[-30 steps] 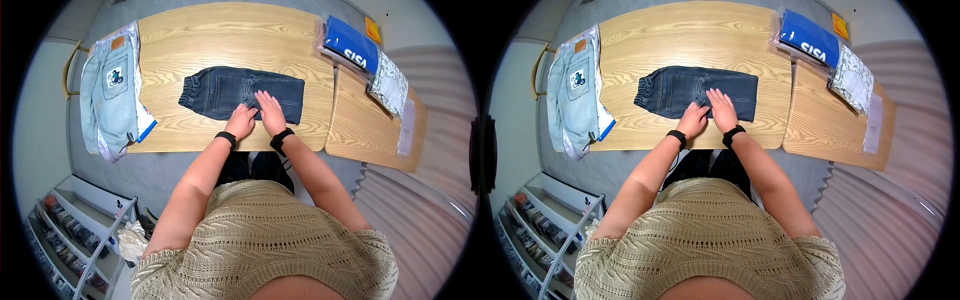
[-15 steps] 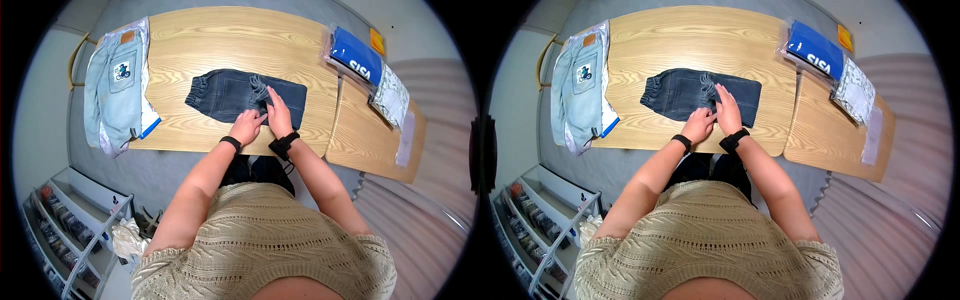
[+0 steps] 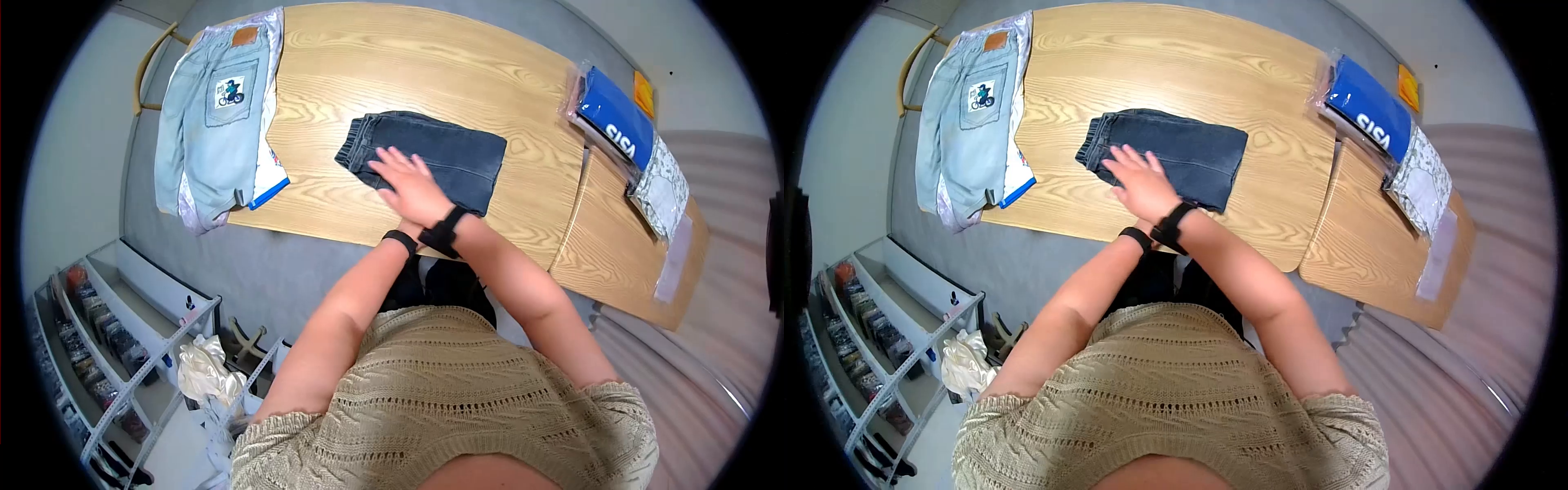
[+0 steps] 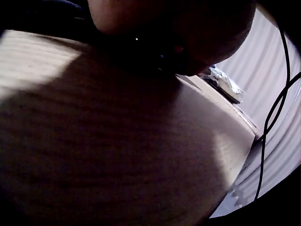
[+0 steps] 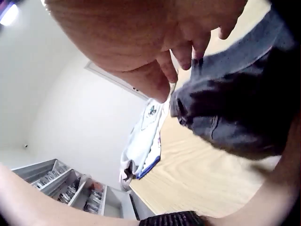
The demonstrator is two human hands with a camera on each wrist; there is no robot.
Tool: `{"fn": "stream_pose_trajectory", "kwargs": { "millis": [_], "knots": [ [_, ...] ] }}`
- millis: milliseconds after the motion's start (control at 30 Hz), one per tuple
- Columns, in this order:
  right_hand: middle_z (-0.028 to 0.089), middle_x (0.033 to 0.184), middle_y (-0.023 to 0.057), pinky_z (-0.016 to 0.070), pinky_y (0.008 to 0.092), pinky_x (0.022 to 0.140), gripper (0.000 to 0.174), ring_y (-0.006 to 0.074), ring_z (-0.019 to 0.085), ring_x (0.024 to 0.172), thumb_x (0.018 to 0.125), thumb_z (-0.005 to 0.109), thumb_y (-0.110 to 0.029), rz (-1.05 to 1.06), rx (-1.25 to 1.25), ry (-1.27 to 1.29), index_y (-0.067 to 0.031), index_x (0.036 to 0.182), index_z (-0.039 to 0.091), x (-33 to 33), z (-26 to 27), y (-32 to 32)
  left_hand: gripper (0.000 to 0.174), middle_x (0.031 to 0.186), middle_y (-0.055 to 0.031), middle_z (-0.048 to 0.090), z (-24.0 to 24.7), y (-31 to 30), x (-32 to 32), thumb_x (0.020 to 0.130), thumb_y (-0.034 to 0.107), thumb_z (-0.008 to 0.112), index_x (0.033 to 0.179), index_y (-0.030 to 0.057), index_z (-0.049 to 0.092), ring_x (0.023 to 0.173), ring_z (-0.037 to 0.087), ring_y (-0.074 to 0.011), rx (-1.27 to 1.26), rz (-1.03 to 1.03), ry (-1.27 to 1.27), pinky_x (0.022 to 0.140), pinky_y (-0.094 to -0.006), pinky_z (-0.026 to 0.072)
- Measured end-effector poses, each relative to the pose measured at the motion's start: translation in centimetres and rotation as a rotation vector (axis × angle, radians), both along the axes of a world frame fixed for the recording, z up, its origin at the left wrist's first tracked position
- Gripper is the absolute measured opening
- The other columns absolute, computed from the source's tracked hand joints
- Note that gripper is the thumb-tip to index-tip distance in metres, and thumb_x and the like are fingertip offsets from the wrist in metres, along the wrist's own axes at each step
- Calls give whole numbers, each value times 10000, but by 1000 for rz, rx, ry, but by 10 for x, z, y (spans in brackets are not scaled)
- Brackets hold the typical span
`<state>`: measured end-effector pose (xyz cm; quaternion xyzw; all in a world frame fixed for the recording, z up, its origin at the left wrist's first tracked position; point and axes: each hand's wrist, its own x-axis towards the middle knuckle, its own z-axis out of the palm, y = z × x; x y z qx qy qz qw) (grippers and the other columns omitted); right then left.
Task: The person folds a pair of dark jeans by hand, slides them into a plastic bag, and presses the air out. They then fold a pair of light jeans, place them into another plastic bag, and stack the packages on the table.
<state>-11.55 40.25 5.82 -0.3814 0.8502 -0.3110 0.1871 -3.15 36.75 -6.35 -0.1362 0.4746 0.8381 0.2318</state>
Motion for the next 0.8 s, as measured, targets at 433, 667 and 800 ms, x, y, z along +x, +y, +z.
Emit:
{"fn": "stream_pose_trajectory", "kwargs": {
  "millis": [433, 667, 800],
  "knots": [
    [295, 1438, 122, 201, 468, 1079, 725, 301, 261, 1338, 661, 594, 17, -481, 41, 318, -101, 1341, 372, 20, -41, 116, 262, 1096, -144, 548, 56, -9, -25, 771, 70, 527, 1015, 84, 621, 1069, 492, -319, -1256, -258, 975, 926, -414, 384],
    [265, 1449, 116, 284, 403, 1064, 796, 296, 239, 1346, 615, 707, 26, -554, -3, 161, -123, 1328, 386, 18, -58, 128, 177, 944, -162, 554, 103, -79, -39, 777, 110, 585, 924, 14, 566, 928, 506, -338, -1542, 397, 650, 844, -410, 403],
    [277, 1436, 131, 296, 377, 1066, 754, 307, 243, 1339, 624, 696, 53, -468, 25, 142, -105, 1307, 418, 16, -60, 129, 398, 982, -162, 550, 89, -96, -56, 742, 240, 691, 1035, 6, 559, 964, 488, -333, -1802, 353, 389, 846, -415, 411]
  ]
}}
